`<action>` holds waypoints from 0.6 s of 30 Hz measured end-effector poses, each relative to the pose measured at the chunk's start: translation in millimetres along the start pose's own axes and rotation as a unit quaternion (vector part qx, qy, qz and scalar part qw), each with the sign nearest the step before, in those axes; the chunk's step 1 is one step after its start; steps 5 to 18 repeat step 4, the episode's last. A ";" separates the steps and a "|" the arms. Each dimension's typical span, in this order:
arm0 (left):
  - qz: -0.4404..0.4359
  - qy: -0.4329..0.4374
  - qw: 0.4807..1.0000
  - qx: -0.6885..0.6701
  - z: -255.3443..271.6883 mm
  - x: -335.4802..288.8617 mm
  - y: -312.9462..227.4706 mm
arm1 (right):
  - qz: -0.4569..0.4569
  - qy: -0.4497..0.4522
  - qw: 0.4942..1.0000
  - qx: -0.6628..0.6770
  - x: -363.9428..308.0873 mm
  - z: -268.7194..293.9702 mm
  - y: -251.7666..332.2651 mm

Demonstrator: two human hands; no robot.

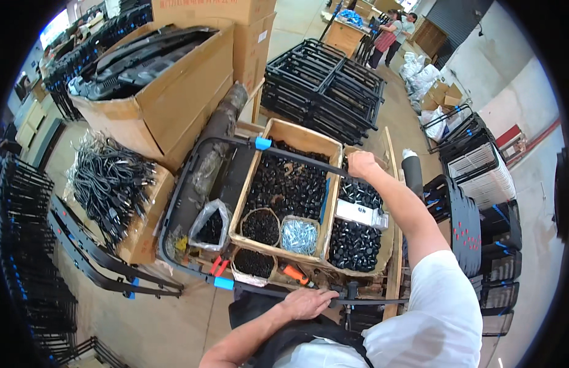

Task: Assembling plastic components onto a metal frame using a power drill.

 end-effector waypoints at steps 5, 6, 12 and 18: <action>0.070 0.063 0.995 -0.020 1.7 7.1 -0.7 | -0.016 0.235 0.961 -0.146 1.5 -56.2 -19.1; 0.070 0.063 0.995 -0.020 1.7 7.1 -0.7 | -0.016 0.235 0.961 -0.146 1.5 -56.2 -19.1; 0.070 0.063 0.995 -0.020 1.7 7.1 -0.7 | -0.016 0.235 0.961 -0.146 1.5 -56.2 -19.1; 0.070 0.063 0.995 -0.020 1.7 7.1 -0.7 | -0.016 0.235 0.961 -0.146 1.5 -56.2 -19.1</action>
Point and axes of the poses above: each hand's wrist, its own x-axis towards the middle knuckle, its own z-axis out of the back of the hand, y = z × x, the point moved 7 cm from there along x, towards the middle knuckle
